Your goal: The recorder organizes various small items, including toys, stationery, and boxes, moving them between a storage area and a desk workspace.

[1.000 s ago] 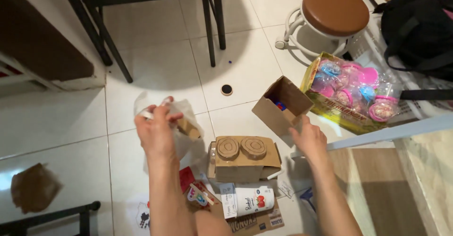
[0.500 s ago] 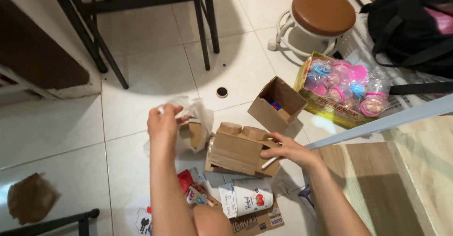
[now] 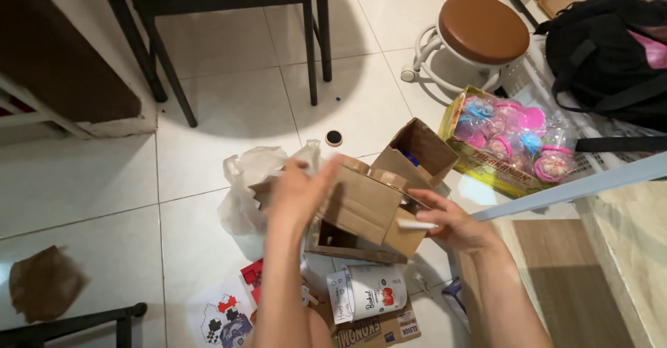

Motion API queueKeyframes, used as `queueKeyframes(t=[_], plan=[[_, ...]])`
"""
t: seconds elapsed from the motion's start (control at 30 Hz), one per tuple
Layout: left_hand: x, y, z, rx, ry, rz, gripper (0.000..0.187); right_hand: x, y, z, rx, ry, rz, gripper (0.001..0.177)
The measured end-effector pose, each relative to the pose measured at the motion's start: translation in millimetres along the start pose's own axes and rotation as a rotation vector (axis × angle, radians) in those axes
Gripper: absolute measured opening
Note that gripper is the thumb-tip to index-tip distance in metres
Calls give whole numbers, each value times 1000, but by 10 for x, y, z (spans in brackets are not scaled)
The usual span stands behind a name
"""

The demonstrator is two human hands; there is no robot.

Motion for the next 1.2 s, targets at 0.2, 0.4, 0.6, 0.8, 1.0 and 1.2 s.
queueKeyframes(t=[0.2,0.4,0.6,0.8,1.0,1.2], plan=[[84,243,-390,-149,551,99,108,15,252,-276,3,30,170,64],[357,480,-657,-296,471,135,113,-195,385,-371,-50,-276,166,46],[287,273,-654,-519,411,257,106,-545,658,-463,-44,-361,331,30],[228,145,-704,-646,415,281,91,-722,894,-959,-641,-536,398,52],[209,106,-541,-674,324,235,84,-680,1192,-1703,-1136,-615,648,39],[220,163,-251,-680,211,186,84,-574,1013,-1475,-654,-508,627,23]])
Point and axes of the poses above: each hand's wrist, its own x-axis towards the middle knuckle, its own z-axis out of the back of the hand, y = z × x, the point moved 4 cm from there along x, towards the middle knuckle, and after that the axes turned 8 degrees about y, right-handed, at the moved point
